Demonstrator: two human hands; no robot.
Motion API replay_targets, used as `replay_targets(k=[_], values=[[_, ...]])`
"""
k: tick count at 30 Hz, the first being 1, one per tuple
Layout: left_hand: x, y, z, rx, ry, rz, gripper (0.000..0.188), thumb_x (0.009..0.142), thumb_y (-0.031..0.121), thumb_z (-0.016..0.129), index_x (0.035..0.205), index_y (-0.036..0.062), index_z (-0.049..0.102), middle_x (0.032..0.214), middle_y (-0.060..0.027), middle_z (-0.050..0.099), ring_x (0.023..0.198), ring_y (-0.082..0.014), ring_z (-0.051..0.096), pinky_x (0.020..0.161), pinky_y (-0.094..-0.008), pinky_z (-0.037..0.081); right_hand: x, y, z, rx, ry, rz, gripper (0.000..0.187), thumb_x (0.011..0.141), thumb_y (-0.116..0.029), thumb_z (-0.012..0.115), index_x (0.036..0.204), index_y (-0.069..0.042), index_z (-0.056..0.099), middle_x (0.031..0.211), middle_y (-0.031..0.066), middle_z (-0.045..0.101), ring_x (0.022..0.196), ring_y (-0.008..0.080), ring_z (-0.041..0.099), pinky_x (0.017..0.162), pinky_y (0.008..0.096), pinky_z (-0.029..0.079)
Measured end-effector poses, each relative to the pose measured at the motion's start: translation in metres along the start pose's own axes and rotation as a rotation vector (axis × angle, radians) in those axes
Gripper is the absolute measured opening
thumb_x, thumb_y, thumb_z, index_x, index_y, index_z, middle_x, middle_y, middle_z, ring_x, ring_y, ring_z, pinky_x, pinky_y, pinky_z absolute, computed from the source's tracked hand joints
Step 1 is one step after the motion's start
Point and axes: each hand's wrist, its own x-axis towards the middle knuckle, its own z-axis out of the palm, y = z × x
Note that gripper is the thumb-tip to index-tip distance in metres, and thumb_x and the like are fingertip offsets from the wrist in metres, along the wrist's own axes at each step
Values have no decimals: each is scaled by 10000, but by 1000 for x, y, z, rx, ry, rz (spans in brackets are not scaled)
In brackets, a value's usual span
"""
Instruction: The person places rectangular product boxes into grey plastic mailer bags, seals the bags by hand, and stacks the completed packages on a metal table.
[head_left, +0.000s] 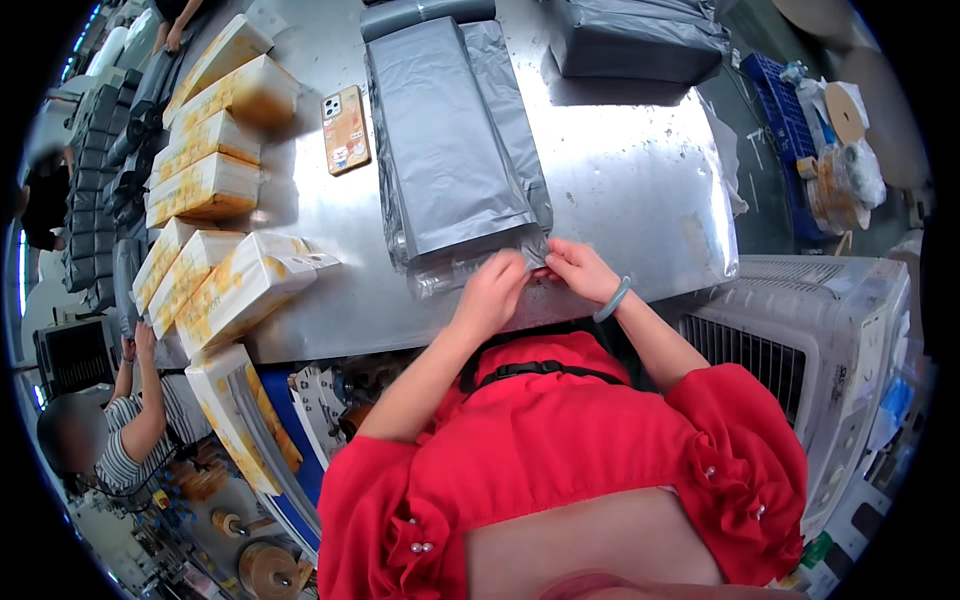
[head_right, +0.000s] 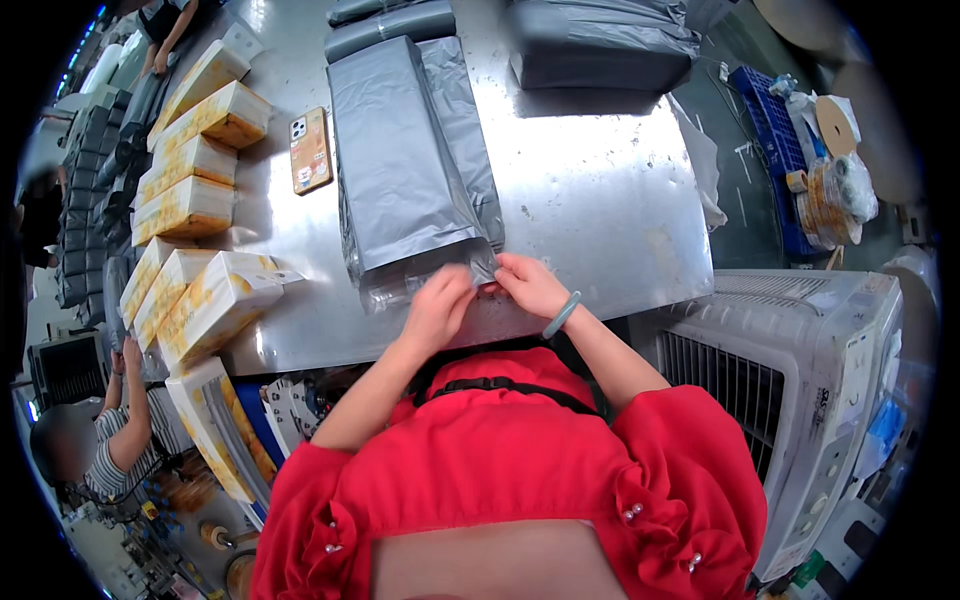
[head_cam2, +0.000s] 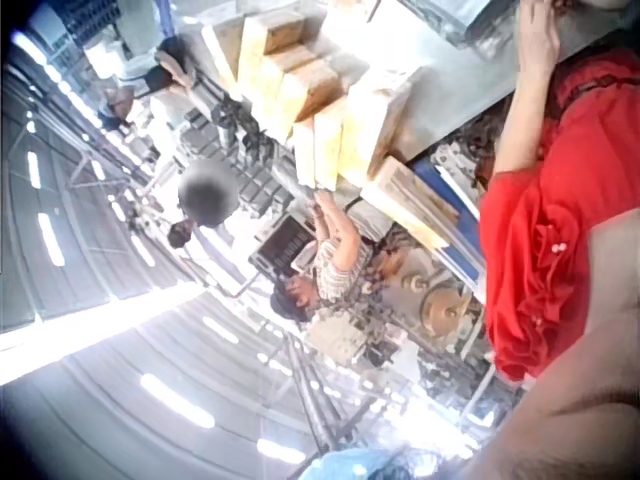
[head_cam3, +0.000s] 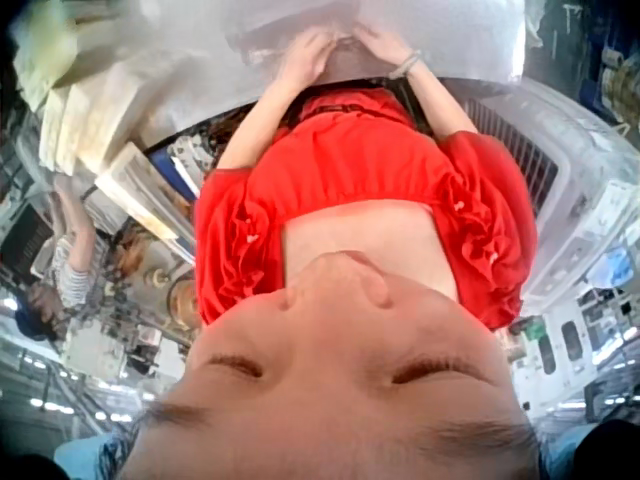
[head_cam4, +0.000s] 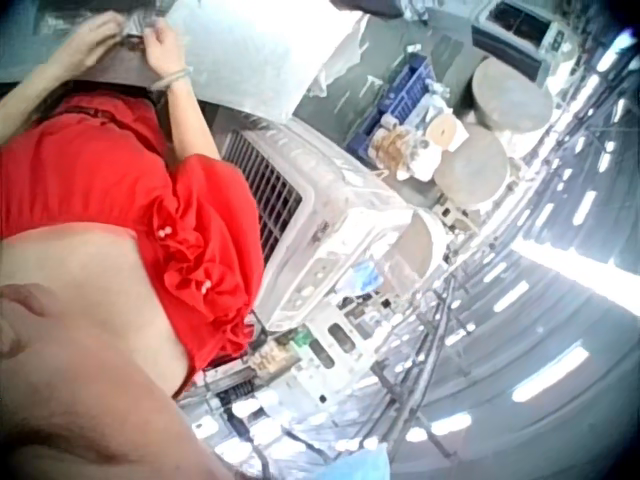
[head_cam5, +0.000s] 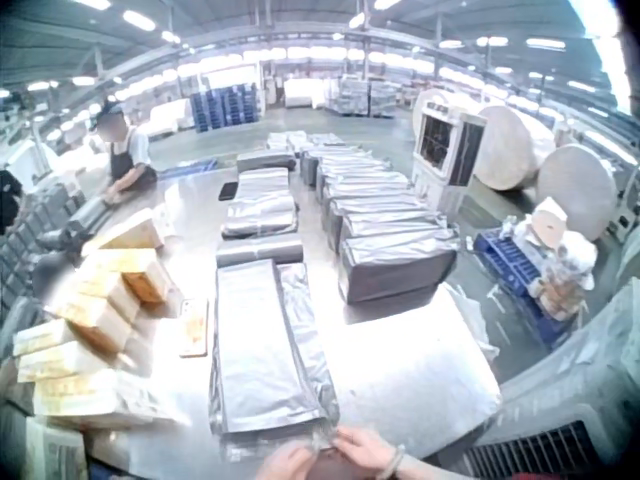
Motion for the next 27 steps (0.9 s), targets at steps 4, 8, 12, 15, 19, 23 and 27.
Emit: replay_targets(k=[4,8,12,15,19,23,27], values=[[-186,-2,-63,293,-68,-427,165,799,32,584,961,13,559,915,-174,586,794,-361,586,663,-400,490,-19,-24,-13,-460,104,-94,361,863,-83,494,1218,-20,496,981,134,651,857,325,626,777,380,490],[-229,-1,-137,507,-672,-643,306,764,39,576,1069,33,556,1009,-163,592,923,-341,573,779,-408,473,-13,-64,-46,-1086,28,-633,381,817,-67,527,1197,-46,529,1220,106,562,1046,278,577,895,382,455],[-32,18,-159,726,-291,182,318,727,32,541,1042,64,579,1123,-121,562,998,-286,552,843,-404,454,31,-88,-41,-1532,-246,-1116,370,778,-65,548,1147,-73,573,1354,71,457,1187,227,491,992,379,402],[8,-32,-153,783,-422,446,296,692,45,550,986,70,575,1065,-84,581,952,-252,564,802,-369,460,61,-77,-40,-1405,-298,-1163,273,732,-61,597,1005,-64,601,1225,56,539,1115,210,530,932,365,434],[21,-61,-153,495,-181,243,75,759,78,590,821,62,551,867,-65,578,797,-220,573,680,-327,455,73,-69,-41,-940,30,-1091,95,725,-34,627,812,-33,588,859,64,612,838,228,616,647,330,486],[43,-69,-123,111,311,-260,171,858,82,584,724,-1,516,704,-129,492,639,-280,499,574,-343,400,85,-75,-15,-387,507,-545,215,866,-89,558,673,1,525,589,100,507,516,240,462,497,303,378],[66,-102,-87,114,472,-378,197,905,103,531,762,-32,514,701,-146,471,629,-315,482,585,-373,393,136,-50,-9,-177,654,-237,377,931,-227,513,639,7,470,522,83,455,504,159,313,472,309,309]])
